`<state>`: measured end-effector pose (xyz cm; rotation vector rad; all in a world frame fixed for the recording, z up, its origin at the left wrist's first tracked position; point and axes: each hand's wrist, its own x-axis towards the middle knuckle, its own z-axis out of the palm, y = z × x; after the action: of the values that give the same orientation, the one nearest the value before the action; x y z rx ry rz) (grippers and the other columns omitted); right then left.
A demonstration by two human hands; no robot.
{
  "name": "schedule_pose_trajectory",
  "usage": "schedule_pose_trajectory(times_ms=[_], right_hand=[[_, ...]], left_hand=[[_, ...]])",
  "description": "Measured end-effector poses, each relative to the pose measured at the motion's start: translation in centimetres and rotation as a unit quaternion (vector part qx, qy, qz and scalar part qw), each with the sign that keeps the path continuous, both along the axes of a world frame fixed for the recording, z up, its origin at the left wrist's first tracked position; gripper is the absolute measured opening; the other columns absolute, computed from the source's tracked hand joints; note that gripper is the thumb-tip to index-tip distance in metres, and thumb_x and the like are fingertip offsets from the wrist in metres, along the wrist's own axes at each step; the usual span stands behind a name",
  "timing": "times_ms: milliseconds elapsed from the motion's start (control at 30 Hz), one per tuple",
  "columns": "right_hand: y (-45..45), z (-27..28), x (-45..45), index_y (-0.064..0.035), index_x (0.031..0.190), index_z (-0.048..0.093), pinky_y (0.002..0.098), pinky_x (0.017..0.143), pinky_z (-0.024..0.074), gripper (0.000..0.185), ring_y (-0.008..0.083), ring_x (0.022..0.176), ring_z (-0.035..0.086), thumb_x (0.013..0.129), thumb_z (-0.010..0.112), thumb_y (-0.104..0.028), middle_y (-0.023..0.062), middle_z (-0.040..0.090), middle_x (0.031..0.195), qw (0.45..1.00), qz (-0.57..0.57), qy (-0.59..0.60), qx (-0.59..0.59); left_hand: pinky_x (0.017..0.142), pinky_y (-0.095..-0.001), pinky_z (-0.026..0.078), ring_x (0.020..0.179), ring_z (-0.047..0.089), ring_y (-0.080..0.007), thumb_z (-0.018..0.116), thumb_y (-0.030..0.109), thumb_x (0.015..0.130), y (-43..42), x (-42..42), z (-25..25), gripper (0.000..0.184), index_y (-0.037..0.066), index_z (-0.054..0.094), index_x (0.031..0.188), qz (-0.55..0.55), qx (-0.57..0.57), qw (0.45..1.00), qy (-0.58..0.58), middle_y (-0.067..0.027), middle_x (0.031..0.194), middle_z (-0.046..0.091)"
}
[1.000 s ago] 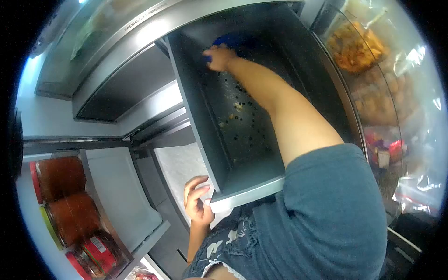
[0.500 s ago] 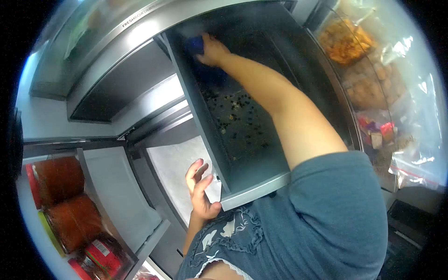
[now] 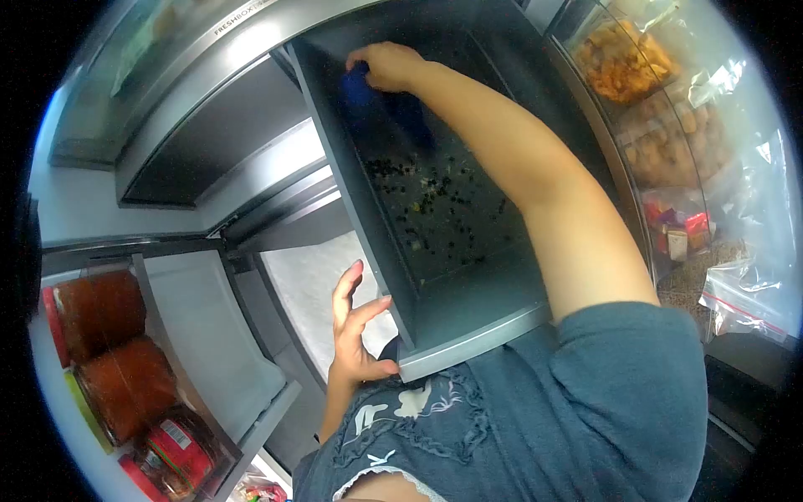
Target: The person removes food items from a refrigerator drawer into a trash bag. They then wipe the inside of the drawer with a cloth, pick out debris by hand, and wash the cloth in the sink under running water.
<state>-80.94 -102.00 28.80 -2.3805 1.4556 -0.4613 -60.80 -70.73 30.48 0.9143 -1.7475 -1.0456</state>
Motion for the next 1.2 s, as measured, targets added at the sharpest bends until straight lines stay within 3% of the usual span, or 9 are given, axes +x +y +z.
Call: schedule_pose_trajectory(times_ms=[233, 400, 533, 633, 700, 767, 933, 1100, 1200], right_hand=[[-1.2, -8.5, 2.1, -0.0193, 0.124, 0.044, 0.0394, 0.095, 0.0371, 0.052, 0.0334, 0.116, 0.04, 0.074, 0.051, -0.005, 0.0095, 0.03, 0.135, 0.992, -0.088, 0.096, -0.006], [3.8, -2.4, 0.2, -0.0101, 0.097, 0.062, 0.0346, 0.089, 0.0401, 0.04, 0.028, 0.099, 0.053, 0.061, 0.053, 0.006, 0.0114, 0.058, 0.103, 0.955, 0.158, 0.112, 0.226], [3.1, 1.2, -2.3, -0.0108, 0.097, 0.062, 0.0357, 0.087, 0.0411, 0.04, 0.0261, 0.097, 0.054, 0.062, 0.054, 0.005, 0.0119, 0.059, 0.104, 0.977, 0.119, -0.009, 0.179], [-1.3, -4.4, -2.3, -0.0132, 0.109, 0.056, 0.0361, 0.088, 0.0413, 0.044, 0.0296, 0.098, 0.052, 0.067, 0.057, 0.0, 0.0126, 0.054, 0.107, 0.999, -0.041, -0.016, -0.016], [-1.5, -6.6, 0.1, -0.0154, 0.115, 0.052, 0.0372, 0.09, 0.0396, 0.047, 0.032, 0.104, 0.048, 0.07, 0.058, -0.003, 0.0125, 0.048, 0.116, 0.987, -0.146, -0.032, 0.053], [-1.1, -12.0, 1.7, -0.0181, 0.118, 0.05, 0.0377, 0.094, 0.0362, 0.052, 0.0313, 0.112, 0.041, 0.069, 0.059, -0.003, 0.0116, 0.043, 0.12, 0.991, -0.106, 0.006, -0.078], [2.5, -9.2, -1.8, -0.0135, 0.103, 0.06, 0.0374, 0.092, 0.0375, 0.048, 0.0298, 0.105, 0.047, 0.06, 0.052, 0.006, 0.0107, 0.052, 0.109, 0.983, 0.144, 0.021, 0.108], [2.3, -1.6, -5.8, -0.0122, 0.095, 0.063, 0.0367, 0.089, 0.0391, 0.045, 0.0313, 0.103, 0.046, 0.059, 0.048, 0.01, 0.0112, 0.055, 0.104, 0.999, 0.029, 0.026, -0.014], [-1.3, -5.7, -7.6, -0.0162, 0.103, 0.059, 0.0366, 0.091, 0.0383, 0.049, 0.0339, 0.105, 0.044, 0.061, 0.05, 0.008, 0.0098, 0.051, 0.111, 0.99, -0.102, 0.026, -0.092]], left_hand=[[0.098, -0.0518, 0.023, 0.121, 0.027, -0.0439, 0.067, 0.068, 0.049, 0.0, 0.2, 1.0, 0.081, 0.008, 0.058, 0.103, -0.073, 0.024, 0.996, -0.043, -0.0246, 0.13, 0.029], [0.097, -0.0495, 0.026, 0.121, 0.028, -0.0417, 0.073, 0.064, 0.041, 0.5, 0.1, 1.3, 0.081, 0.013, 0.06, 0.102, -0.072, 0.004, 0.996, -0.051, -0.0195, 0.13, 0.03], [0.098, -0.0491, 0.026, 0.121, 0.028, -0.0414, 0.075, 0.06, 0.04, 0.7, 0.3, 1.8, 0.081, 0.013, 0.059, 0.103, -0.081, 0.026, 0.994, -0.074, -0.02, 0.131, 0.029], [0.098, -0.0489, 0.027, 0.121, 0.029, -0.0414, 0.077, 0.057, 0.038, 0.6, 0.3, 2.6, 0.082, 0.012, 0.058, 0.105, -0.083, 0.045, 0.992, -0.089, -0.0212, 0.131, 0.029], [0.098, -0.0487, 0.027, 0.12, 0.029, -0.0417, 0.079, 0.054, 0.038, 0.8, 0.3, 2.9, 0.083, 0.012, 0.057, 0.106, -0.086, 0.06, 0.99, -0.091, -0.022, 0.131, 0.029], [0.098, -0.0485, 0.027, 0.12, 0.029, -0.0419, 0.079, 0.053, 0.038, 0.7, 0.1, 2.6, 0.083, 0.011, 0.056, 0.106, -0.078, 0.052, 0.992, -0.084, -0.0227, 0.131, 0.029], [0.097, -0.0477, 0.028, 0.12, 0.03, -0.0423, 0.08, 0.051, 0.039, 1.7, -0.1, 2.1, 0.084, 0.01, 0.054, 0.107, -0.074, 0.071, 0.991, -0.085, -0.0246, 0.131, 0.028], [0.096, -0.0485, 0.029, 0.119, 0.031, -0.0438, 0.079, 0.047, 0.041, 2.1, -0.5, 2.0, 0.08, 0.01, 0.054, 0.108, -0.062, 0.071, 0.993, -0.077, -0.027, 0.131, 0.027], [0.096, -0.049, 0.028, 0.12, 0.03, -0.0457, 0.071, 0.057, 0.049, 2.1, -0.5, 1.9, 0.08, 0.008, 0.051, 0.108, -0.074, 0.072, 0.991, -0.09, -0.0308, 0.131, 0.024]])
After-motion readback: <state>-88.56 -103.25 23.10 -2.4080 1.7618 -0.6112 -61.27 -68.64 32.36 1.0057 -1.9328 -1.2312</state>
